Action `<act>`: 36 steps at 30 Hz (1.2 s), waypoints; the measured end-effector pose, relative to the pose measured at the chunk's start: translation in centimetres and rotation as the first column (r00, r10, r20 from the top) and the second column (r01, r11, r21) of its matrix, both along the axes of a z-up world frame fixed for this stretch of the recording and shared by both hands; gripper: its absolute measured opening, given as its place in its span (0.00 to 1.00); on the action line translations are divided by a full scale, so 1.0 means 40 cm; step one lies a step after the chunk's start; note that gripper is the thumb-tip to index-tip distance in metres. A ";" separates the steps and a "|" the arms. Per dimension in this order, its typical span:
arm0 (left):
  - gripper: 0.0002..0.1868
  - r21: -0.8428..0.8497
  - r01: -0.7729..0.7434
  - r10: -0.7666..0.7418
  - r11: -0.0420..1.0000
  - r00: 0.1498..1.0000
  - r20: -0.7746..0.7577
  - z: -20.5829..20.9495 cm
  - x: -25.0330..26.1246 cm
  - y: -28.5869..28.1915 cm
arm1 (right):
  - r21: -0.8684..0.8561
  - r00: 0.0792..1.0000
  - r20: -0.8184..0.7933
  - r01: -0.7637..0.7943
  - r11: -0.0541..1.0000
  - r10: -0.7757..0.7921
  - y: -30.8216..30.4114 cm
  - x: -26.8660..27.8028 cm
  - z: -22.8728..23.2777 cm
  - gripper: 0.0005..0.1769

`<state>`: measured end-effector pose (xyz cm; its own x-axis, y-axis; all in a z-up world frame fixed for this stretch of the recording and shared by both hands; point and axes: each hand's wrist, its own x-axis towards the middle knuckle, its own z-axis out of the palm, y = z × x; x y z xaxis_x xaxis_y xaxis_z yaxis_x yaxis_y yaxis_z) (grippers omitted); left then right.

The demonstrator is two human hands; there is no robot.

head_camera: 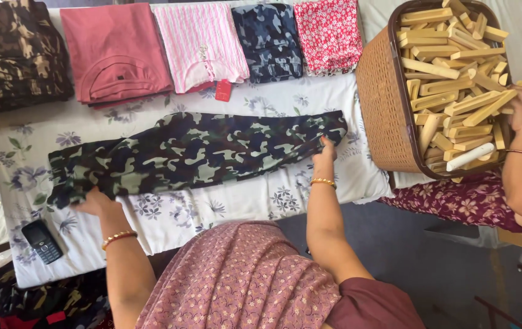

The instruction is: Fold various pieces of clothing and stack them on a table.

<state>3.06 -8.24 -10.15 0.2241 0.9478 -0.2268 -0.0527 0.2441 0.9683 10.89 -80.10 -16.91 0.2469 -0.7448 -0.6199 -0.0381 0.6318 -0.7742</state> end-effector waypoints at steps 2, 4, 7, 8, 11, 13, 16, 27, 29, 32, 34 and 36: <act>0.26 -0.376 0.125 -0.035 0.918 0.971 0.237 0.114 0.063 0.007 | 0.243 0.985 0.160 -0.102 0.965 0.064 -0.057 0.049 -0.012 0.16; 0.31 -0.317 0.155 -0.071 0.936 0.963 0.261 0.091 0.139 0.080 | 0.151 0.973 0.218 -0.108 0.983 0.074 -0.163 0.136 -0.032 0.17; 0.34 -0.215 0.203 -0.130 0.955 0.941 0.313 0.166 0.223 0.136 | 0.026 0.942 0.322 -0.109 0.994 0.095 -0.248 0.238 0.063 0.18; 0.32 -0.176 0.218 -0.148 0.960 0.928 0.341 0.208 0.250 0.143 | -0.010 0.925 0.366 -0.110 0.994 0.106 -0.269 0.266 0.118 0.17; 0.29 -0.138 0.297 -0.179 0.945 0.820 0.544 0.324 0.254 0.113 | -0.088 0.827 0.527 -0.175 0.981 0.195 -0.248 0.260 0.243 0.18; 0.27 -0.146 0.369 -0.210 0.918 0.765 0.609 0.330 0.187 0.113 | -0.115 0.814 0.544 -0.171 0.979 0.206 -0.222 0.203 0.280 0.18; 0.28 -0.172 0.433 -0.238 0.885 0.737 0.633 0.224 0.075 0.155 | -0.207 0.884 0.414 -0.138 0.969 0.215 -0.182 0.091 0.272 0.19; 0.39 -0.397 0.152 -0.261 0.905 0.936 -0.236 -0.046 -0.152 0.114 | -0.476 0.922 -0.273 -0.378 0.794 0.275 -0.149 -0.161 -0.022 0.14; 0.36 -0.364 0.183 -0.303 0.913 0.903 -0.306 -0.096 -0.119 0.138 | -0.540 0.780 -0.573 -0.592 0.598 0.254 -0.117 -0.130 0.068 0.13; 0.34 -0.275 0.184 -0.225 0.944 0.967 -0.123 -0.086 -0.099 0.176 | -0.531 0.701 -0.688 -0.663 0.527 0.189 -0.118 -0.114 0.169 0.11; 0.37 -0.288 0.131 -0.188 0.949 0.966 -0.178 -0.029 -0.102 0.175 | -0.539 0.687 -0.707 -0.677 0.501 0.169 -0.138 -0.132 0.164 0.10; 0.40 -0.299 0.072 -0.147 0.952 0.961 -0.235 -0.007 -0.122 0.169 | -0.544 0.671 -0.726 -0.695 0.470 0.150 -0.140 -0.146 0.168 0.10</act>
